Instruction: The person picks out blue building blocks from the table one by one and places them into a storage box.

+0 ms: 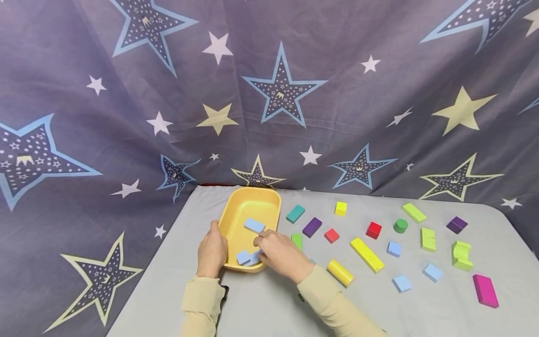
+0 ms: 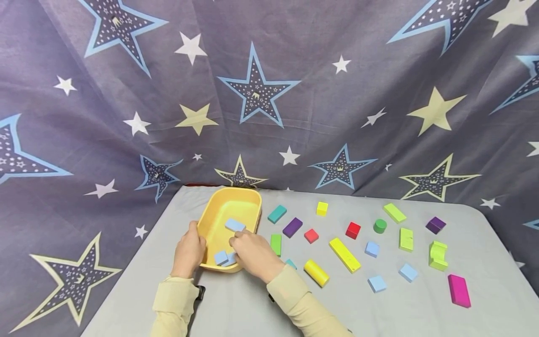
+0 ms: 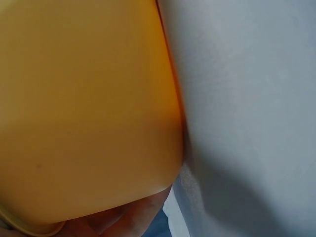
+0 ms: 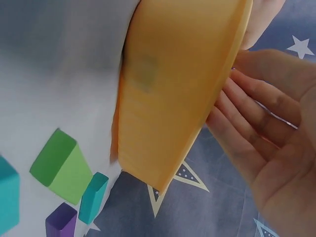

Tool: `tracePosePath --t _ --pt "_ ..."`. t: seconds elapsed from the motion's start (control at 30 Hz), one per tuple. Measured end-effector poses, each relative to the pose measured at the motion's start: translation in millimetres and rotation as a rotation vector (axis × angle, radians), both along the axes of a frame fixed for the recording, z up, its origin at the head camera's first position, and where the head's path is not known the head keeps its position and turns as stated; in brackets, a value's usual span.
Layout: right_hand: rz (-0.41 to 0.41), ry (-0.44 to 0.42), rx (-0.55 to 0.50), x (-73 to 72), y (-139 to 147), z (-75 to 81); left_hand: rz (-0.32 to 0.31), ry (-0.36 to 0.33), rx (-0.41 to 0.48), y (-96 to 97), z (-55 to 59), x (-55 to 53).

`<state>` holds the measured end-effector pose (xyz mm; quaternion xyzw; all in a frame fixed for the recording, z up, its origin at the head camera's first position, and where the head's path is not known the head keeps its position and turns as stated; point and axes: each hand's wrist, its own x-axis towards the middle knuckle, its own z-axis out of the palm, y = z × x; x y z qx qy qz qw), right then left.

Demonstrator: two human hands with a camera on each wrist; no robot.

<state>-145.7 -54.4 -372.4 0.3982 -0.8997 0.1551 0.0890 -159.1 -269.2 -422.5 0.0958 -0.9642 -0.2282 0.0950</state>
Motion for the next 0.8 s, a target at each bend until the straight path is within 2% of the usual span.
tracePosePath --t 0.3,0.8 --pt "-0.018 -0.018 -0.052 -2.4 7 2.5 0.007 -0.02 0.0 0.6 2.3 -0.9" --pt "-0.036 0.0 -0.094 -2.0 17 0.7 0.006 -0.033 -0.002 1.2 2.8 0.6"
